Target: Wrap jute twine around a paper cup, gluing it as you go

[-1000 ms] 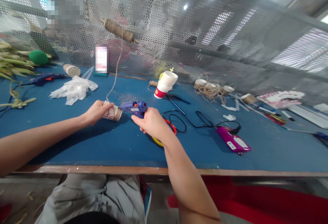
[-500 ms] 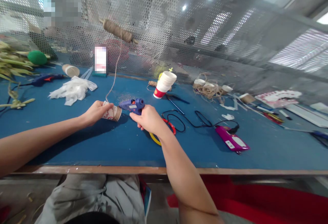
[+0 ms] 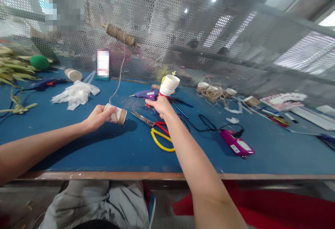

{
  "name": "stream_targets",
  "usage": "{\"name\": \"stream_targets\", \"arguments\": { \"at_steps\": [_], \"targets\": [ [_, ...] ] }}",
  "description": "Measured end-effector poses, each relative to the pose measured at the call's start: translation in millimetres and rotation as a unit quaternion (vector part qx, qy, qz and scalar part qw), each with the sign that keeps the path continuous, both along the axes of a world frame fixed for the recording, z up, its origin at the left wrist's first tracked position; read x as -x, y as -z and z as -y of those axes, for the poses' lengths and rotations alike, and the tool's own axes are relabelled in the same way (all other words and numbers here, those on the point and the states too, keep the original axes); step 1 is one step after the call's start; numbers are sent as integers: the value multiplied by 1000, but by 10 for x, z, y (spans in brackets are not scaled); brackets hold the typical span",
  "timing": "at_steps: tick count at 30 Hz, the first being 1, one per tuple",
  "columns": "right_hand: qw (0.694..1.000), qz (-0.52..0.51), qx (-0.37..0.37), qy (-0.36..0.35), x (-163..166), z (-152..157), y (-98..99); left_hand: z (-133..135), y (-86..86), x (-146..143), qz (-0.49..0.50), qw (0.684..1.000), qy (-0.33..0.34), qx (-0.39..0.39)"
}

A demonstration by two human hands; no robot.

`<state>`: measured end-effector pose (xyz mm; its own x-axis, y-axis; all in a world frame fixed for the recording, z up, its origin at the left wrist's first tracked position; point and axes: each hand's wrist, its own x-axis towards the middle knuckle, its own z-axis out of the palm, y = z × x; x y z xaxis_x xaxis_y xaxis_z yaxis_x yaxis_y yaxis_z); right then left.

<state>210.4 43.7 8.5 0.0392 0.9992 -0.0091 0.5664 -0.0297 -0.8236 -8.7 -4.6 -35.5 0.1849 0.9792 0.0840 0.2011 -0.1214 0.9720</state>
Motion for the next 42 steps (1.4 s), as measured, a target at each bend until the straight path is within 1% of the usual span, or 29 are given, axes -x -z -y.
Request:
{"name": "stream_targets", "arguments": {
  "at_steps": [4,6,8,11,13,14,15,16,17,18,19,20,21,24,27,30,33,36,42],
  "targets": [
    [997,59,45,14,-32,-224,195,61,-69,-3,-4,1000,9,-9],
    [994,91,59,27,-22,-287,281,67,-63,-5,1,1000,18,-10],
    [989,131,61,43,-15,-331,323,61,-37,-3,0,999,26,-19],
    [978,196,36,60,3,-343,277,58,1,2,-12,998,43,-41],
    [971,228,4,67,57,-285,184,69,9,5,-21,997,56,-54],
    [970,236,-13,58,107,-231,127,78,8,5,-27,996,64,-62],
    [971,235,-24,38,175,-162,69,88,5,4,-32,994,76,-71],
    [974,226,-31,0,259,-82,15,100,1,3,-35,992,87,-81],
    [977,194,-33,-86,355,4,-31,110,-2,2,-39,990,98,-90],
    [974,137,-20,-177,458,91,-65,120,-4,0,-43,989,106,-98],
    [965,76,1,-252,560,171,-86,128,-5,-2,-45,987,112,-103],
    [955,27,8,-296,654,241,-95,134,-7,-4,-46,987,115,-103],
    [950,-8,-2,-313,731,296,-93,138,-9,-7,-43,987,116,-99],
    [958,-88,-47,-268,820,384,-63,135,-27,-20,-11,992,114,-46],
    [965,-125,-86,-216,728,414,-74,117,-55,-38,71,992,99,32],
    [965,-152,-129,-172,606,452,-131,104,-79,-58,160,979,81,97],
    [966,-163,-143,-142,560,486,-158,111,-103,-79,202,965,75,148],
    [966,-165,-145,-134,570,489,-130,131,-121,-95,203,963,72,163],
    [973,-143,-139,-119,569,440,-55,151,-101,-86,183,970,79,141]
  ]
}}
